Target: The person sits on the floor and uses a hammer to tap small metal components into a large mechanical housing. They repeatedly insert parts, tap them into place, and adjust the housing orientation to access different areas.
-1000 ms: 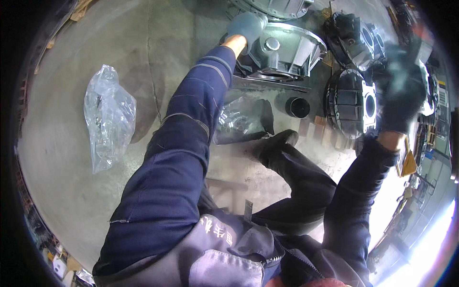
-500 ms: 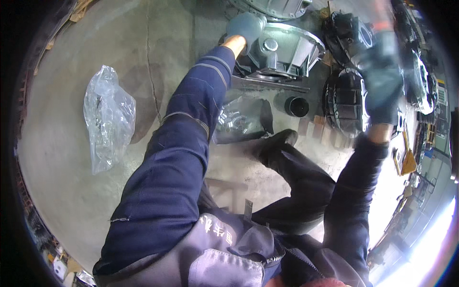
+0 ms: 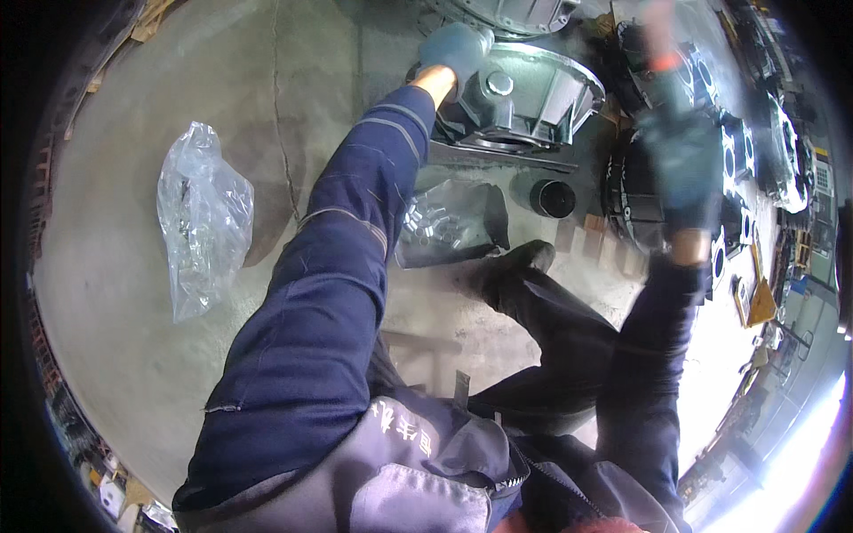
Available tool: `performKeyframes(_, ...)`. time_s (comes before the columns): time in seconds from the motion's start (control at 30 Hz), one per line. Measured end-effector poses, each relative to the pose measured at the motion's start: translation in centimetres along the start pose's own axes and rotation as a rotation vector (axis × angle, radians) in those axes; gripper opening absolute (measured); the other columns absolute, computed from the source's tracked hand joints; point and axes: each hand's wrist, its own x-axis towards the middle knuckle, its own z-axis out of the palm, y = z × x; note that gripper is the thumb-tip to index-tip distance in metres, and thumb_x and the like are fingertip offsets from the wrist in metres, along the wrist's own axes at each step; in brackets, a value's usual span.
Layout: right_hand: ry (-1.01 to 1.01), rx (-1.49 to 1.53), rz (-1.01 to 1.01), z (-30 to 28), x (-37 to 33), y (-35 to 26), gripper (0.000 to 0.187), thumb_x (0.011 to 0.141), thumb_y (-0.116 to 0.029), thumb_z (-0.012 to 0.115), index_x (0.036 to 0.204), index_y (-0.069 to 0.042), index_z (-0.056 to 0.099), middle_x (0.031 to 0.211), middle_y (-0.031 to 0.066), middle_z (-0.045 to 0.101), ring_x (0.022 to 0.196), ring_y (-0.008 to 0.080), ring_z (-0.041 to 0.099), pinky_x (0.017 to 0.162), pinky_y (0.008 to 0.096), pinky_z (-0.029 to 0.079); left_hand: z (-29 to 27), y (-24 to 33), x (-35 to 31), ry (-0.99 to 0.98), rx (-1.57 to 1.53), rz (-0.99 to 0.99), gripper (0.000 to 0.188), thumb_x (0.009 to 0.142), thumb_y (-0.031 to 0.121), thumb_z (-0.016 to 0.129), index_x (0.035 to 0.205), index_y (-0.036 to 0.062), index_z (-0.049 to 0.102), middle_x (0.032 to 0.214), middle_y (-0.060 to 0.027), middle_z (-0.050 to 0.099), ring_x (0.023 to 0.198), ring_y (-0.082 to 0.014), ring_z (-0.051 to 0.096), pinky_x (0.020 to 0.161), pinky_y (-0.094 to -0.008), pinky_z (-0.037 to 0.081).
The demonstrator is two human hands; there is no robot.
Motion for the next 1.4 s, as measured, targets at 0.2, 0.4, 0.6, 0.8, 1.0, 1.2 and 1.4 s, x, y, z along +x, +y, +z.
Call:
performKeyframes(0.2, 0.456, 0.176, 0.065, 2.1, -1.6, -4.3, 0.030, 0.092, -0.026, 0.069, 0.113, -0.005, 0.070, 0.093, 0.0167, 0.073, 0.084, 0.0281, 0.070, 0.072, 0.0393, 0.057, -0.4, 0.4, -0.1, -0.064, -0.014, 0.014, 0.061, 0.100, 0.054, 0.045, 0.111, 0.0021, 0.076, 0.119, -0.0272, 0.070, 0.115, -0.0439, 0.066, 0.099, -0.0504, 0.051)
performKeyframes(0.4, -0.329, 0.030, 0.217, 10.4, -5.6, -0.7, 0.038, 0.086, -0.034, 0.077, 0.110, -0.006, 0.070, 0.091, 0.0266, 0.071, 0.087, 0.0450, 0.069, 0.077, 0.0493, 0.055, -1.0, 0.4, -0.9, 0.100, -0.031, -0.051, 0.054, 0.098, 0.047, 0.050, 0.104, -0.0001, 0.076, 0.110, -0.0287, 0.071, 0.106, -0.0473, 0.068, 0.094, -0.0539, 0.052)
performKeyframes(0.6, 0.135, 0.978, 0.059, -0.5, 1.1, -0.5, 0.018, 0.098, -0.019, 0.065, 0.107, -0.006, 0.071, 0.094, 0.0094, 0.070, 0.085, 0.0198, 0.068, 0.073, 0.0341, 0.056, 0.0, -0.2, 0.2, -0.071, -0.019, 0.024, 0.053, 0.101, 0.049, 0.047, 0.111, 0.0067, 0.076, 0.119, -0.0214, 0.072, 0.112, -0.0411, 0.068, 0.096, -0.0517, 0.052)
performKeyframes(0.8, 0.000, 0.012, 0.217, 8.6, -4.2, -5.2, 0.019, 0.094, -0.027, 0.066, 0.102, -0.010, 0.069, 0.085, 0.0124, 0.070, 0.079, 0.0259, 0.067, 0.072, 0.0394, 0.054, 0.9, -0.5, 0.4, 0.033, -0.020, 0.033, 0.056, 0.101, 0.049, 0.048, 0.112, 0.0017, 0.075, 0.119, -0.0261, 0.070, 0.114, -0.0447, 0.066, 0.098, -0.0505, 0.050)
performKeyframes(1.0, -0.228, 0.058, 0.133, 7.4, -4.2, -1.5, 0.040, 0.087, -0.039, 0.071, 0.101, -0.002, 0.069, 0.088, 0.0281, 0.071, 0.086, 0.0481, 0.070, 0.076, 0.0539, 0.056, -0.4, -0.6, -0.1, -0.154, 0.056, 0.166, 0.056, 0.099, 0.050, 0.047, 0.106, 0.0033, 0.077, 0.112, -0.0264, 0.071, 0.109, -0.0423, 0.069, 0.096, -0.0508, 0.051)
performKeyframes(1.2, 0.340, 0.448, 0.144, -2.0, 0.3, -5.5, 0.024, 0.095, 0.000, 0.062, 0.117, 0.004, 0.067, 0.094, 0.0051, 0.073, 0.072, 0.0094, 0.067, 0.064, 0.0236, 0.055, 0.2, -0.1, 0.0, -0.046, -0.057, 0.004, 0.058, 0.100, 0.052, 0.048, 0.111, 0.0026, 0.076, 0.120, -0.0271, 0.069, 0.116, -0.0443, 0.065, 0.099, -0.0514, 0.050)
performKeyframes(1.4, -0.497, -0.018, 0.459, 11.2, -6.4, -5.0, 0.040, 0.090, -0.039, 0.066, 0.105, -0.002, 0.067, 0.090, 0.0203, 0.074, 0.081, 0.0267, 0.073, 0.075, 0.0363, 0.057, 0.0, -1.1, 0.9, -0.085, -0.100, 0.028, 0.057, 0.101, 0.051, 0.050, 0.109, 0.0002, 0.075, 0.118, -0.0287, 0.069, 0.113, -0.0443, 0.067, 0.096, -0.0521, 0.051)
